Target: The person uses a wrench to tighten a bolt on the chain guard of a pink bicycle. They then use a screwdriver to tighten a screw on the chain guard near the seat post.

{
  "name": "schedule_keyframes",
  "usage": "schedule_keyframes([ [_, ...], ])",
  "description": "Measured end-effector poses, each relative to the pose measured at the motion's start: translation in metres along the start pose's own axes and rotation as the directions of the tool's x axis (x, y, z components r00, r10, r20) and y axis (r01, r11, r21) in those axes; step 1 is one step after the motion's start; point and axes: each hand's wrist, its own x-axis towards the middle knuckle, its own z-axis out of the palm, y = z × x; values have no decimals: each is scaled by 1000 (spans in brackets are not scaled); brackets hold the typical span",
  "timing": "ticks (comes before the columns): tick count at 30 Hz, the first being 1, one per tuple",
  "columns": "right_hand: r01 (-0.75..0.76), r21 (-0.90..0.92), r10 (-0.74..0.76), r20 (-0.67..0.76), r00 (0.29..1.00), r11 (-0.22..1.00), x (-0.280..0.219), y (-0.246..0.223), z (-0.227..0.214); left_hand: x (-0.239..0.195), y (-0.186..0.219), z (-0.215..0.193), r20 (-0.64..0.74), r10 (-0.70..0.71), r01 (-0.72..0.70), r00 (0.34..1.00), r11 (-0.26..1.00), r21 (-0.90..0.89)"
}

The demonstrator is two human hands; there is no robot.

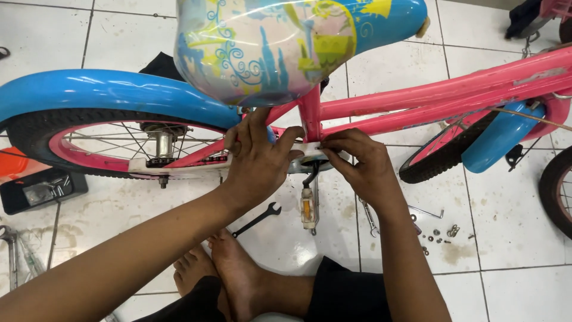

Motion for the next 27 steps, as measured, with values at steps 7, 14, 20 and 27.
schedule_keyframes([
  [7, 38, -74, -29, 124, 992, 997, 9, 0, -3, -1, 1, 0, 28, -8, 8, 1000, 1000, 1],
  [14, 105, -133, -65, 277, 959, 986, 19, 1, -10, 0, 2, -2, 32, -12, 11, 999, 999, 30],
  [20, 26, -150, 25, 331, 943, 988, 27, -5, -12, 1, 3, -1, 13, -12, 11, 1000, 997, 81],
  [27, -61, -165, 110, 309, 945, 984, 27, -1, -7, 1, 3, -5, 50, -22, 19, 998, 998, 59],
])
